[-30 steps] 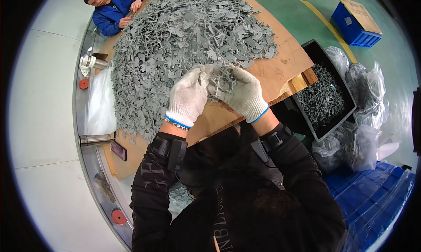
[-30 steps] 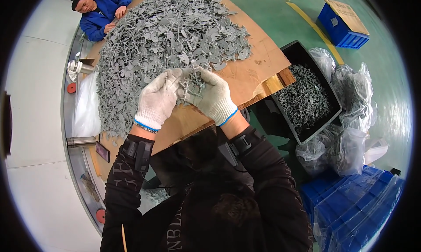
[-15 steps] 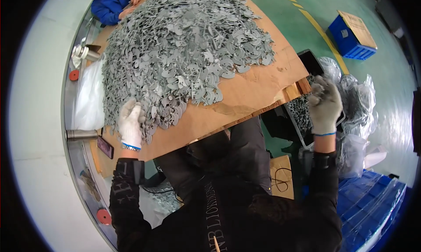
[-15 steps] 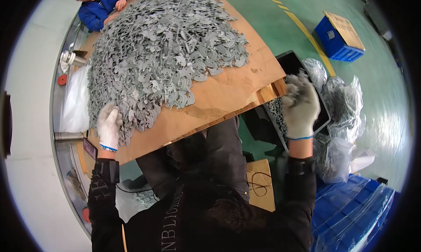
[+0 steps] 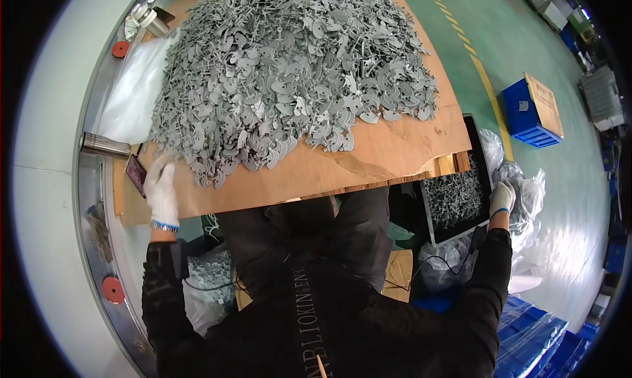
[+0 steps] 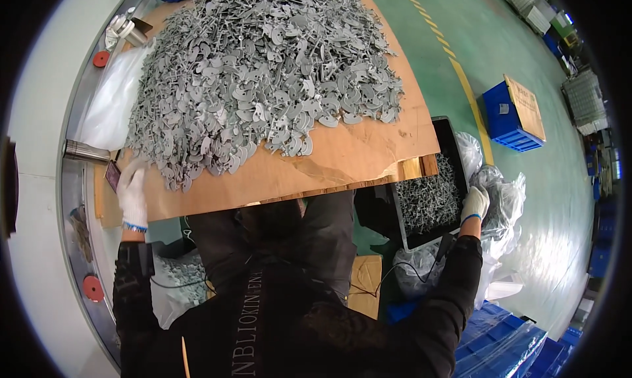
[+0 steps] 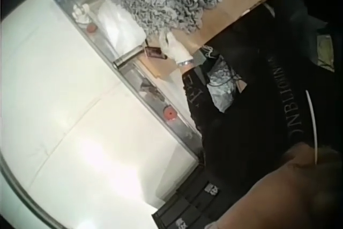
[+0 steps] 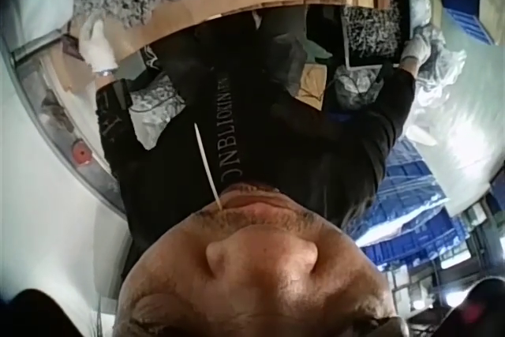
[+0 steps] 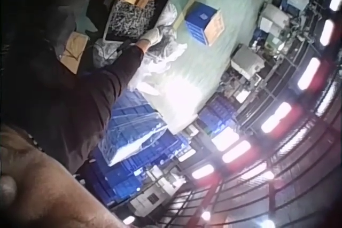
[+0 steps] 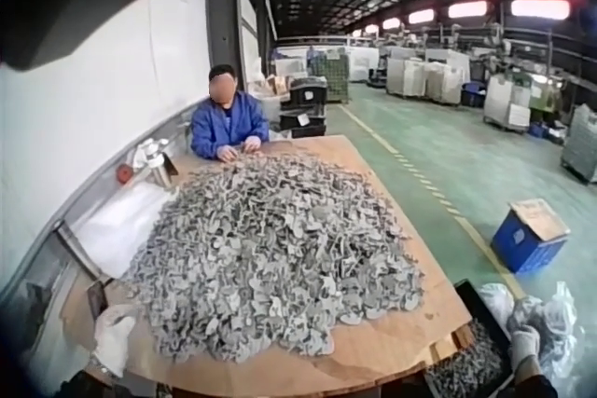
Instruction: Sorting and inspecting small plastic parts at a factory workbench.
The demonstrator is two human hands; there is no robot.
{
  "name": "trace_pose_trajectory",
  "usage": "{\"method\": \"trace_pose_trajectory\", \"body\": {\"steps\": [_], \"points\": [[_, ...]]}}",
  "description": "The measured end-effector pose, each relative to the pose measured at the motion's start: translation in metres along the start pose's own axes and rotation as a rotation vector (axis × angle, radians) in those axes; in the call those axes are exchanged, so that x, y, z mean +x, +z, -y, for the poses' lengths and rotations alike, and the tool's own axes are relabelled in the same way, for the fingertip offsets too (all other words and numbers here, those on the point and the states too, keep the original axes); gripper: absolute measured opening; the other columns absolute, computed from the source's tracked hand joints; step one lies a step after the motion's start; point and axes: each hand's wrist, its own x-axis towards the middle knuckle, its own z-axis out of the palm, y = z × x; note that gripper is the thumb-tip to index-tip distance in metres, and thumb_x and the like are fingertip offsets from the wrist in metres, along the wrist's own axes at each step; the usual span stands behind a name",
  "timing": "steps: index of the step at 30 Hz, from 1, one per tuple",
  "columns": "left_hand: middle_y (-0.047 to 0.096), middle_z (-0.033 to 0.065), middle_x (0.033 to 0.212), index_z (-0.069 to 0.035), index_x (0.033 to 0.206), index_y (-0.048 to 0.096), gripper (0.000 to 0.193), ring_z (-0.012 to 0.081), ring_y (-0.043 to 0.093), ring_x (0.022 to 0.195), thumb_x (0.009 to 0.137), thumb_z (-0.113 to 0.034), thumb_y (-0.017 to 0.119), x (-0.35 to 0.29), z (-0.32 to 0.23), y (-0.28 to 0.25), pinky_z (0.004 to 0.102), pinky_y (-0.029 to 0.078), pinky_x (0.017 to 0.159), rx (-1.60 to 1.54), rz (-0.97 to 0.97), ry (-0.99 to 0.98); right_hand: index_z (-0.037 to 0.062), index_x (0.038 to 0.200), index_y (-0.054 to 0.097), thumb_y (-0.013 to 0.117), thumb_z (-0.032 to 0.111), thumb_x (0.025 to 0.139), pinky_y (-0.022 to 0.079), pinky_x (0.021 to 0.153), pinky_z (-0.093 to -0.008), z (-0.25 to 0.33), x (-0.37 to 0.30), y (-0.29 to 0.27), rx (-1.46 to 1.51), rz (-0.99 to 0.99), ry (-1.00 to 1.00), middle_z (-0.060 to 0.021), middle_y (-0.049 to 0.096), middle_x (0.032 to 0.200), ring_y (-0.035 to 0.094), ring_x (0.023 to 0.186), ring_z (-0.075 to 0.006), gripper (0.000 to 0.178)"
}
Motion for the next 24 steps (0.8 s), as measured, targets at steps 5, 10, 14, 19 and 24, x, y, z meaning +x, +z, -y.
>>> {"method": "trace_pose_trajectory", "body": {"steps": [5,10,14,19,24], "points": [[0.074,0.0036,0.107,-0.001,0.127,0.075,0.027,0.0118,0.067,0.096,0.105,-0.014,0.066,-0.069,0.015,-0.028,0.0282,0.056,0.084,0.033,-0.128,-0.089,0.0036,0.120,0.080,0.073,0.022,0.099,0.056,0.095,-0.0359,0.085,-0.134,0.107,-0.196,0.051,-0.651,-0.0098,0.076,0.110,0.072,0.102,-0.0250,0.029],[0.071,0.0006,0.095,-0.002,0.123,0.074,0.023,0.0074,0.061,0.074,0.106,-0.015,0.068,-0.086,0.011,0.035,0.0250,0.050,0.066,-0.117,-0.020,-0.293,0.0045,0.128,0.078,0.078,0.042,0.093,0.047,0.116,-0.0394,0.150,-0.217,0.216,-0.538,0.194,-0.908,-0.0182,0.069,0.142,0.063,0.134,-0.0331,0.051],[0.070,0.0010,0.093,-0.002,0.121,0.075,0.021,0.0070,0.057,0.067,0.106,-0.015,0.069,-0.076,0.033,0.056,0.0247,0.047,0.062,-0.007,-0.026,-0.187,0.0055,0.131,0.077,0.077,0.045,0.090,0.042,0.122,-0.0441,0.161,-0.238,0.285,-0.666,0.170,-0.959,-0.0175,0.059,0.156,0.054,0.144,-0.0361,0.057],[0.071,0.0015,0.093,-0.001,0.119,0.076,0.020,0.0068,0.055,0.067,0.105,-0.013,0.070,-0.069,0.040,0.070,0.0254,0.047,0.062,-0.065,-0.070,-0.116,0.0066,0.129,0.078,0.075,0.043,0.088,0.036,0.126,-0.0476,0.158,-0.224,0.304,-0.713,0.145,-0.965,-0.0183,0.061,0.154,0.050,0.147,-0.0392,0.055],[0.071,0.0014,0.094,-0.001,0.120,0.076,0.020,0.0069,0.055,0.067,0.104,-0.013,0.071,-0.070,0.041,0.068,0.0251,0.047,0.063,-0.028,-0.078,-0.109,0.0059,0.127,0.078,0.073,0.041,0.089,0.036,0.125,-0.0474,0.157,-0.223,0.313,-0.666,0.158,-0.970,-0.0170,0.062,0.152,0.051,0.144,-0.0387,0.052]]}}
